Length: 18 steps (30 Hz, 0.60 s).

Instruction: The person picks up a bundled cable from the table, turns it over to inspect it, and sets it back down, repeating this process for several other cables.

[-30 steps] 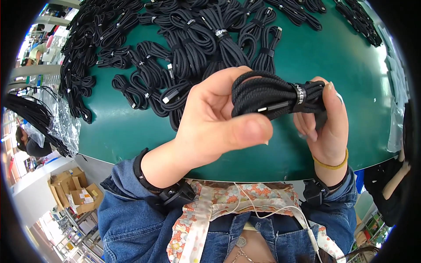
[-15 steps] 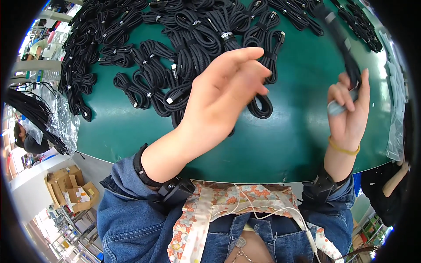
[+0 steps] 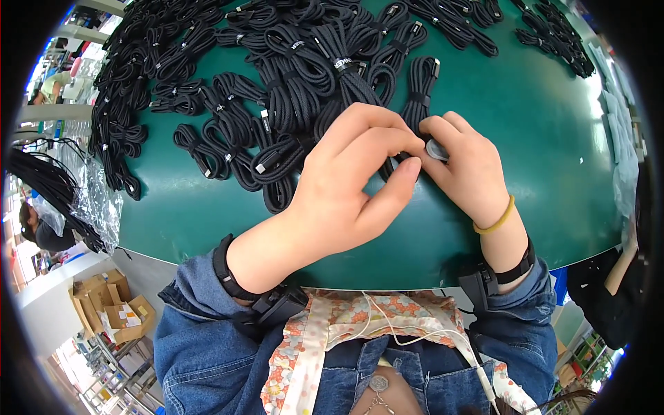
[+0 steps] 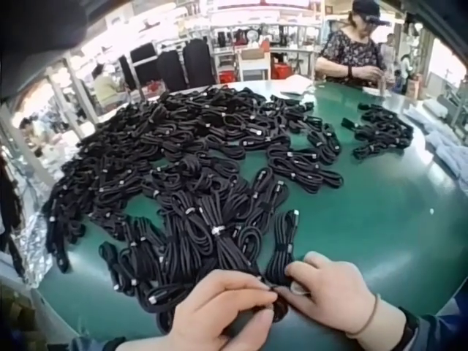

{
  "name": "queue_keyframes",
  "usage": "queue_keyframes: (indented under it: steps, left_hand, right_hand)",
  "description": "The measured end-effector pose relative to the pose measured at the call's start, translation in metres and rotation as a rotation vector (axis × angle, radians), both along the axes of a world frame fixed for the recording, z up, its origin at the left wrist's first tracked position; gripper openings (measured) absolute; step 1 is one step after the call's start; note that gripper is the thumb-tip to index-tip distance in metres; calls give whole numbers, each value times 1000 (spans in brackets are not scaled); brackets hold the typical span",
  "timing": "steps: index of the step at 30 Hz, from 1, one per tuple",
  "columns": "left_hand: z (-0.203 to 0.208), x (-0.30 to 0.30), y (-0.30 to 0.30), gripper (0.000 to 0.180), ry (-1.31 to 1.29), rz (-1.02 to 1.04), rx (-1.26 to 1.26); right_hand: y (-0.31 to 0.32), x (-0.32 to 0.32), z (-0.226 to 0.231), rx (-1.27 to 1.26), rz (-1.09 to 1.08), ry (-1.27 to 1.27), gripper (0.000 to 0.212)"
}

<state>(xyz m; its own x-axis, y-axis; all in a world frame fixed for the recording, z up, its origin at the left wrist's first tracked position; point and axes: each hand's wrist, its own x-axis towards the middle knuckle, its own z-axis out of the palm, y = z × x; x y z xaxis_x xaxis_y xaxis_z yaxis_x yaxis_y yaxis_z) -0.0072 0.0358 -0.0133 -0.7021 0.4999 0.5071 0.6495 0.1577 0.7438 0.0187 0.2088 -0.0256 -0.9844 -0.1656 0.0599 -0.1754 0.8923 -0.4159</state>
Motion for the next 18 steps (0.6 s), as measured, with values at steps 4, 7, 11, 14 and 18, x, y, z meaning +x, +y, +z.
queue_keyframes:
  steps: [4,7,11,14,18]
  left_hand:
    - [0,1,-1,15,-223,-3,124]
    - [0,1,-2,21,-466,-1,223]
    - [4,0,-1,34,-814,-175,657]
    - [12,-4,-6,48,-850,-366,723]
    - [9,-3,-8,51,-808,-386,692]
  right_hand:
    - [7,-2,-4,-250,47,334,20]
    - [6,5,8,-358,100,501,20]
    - [0,19,23,-401,286,465,21]
    - [0,18,23,-418,360,438,23]
    - [1,17,21,-495,352,522,28]
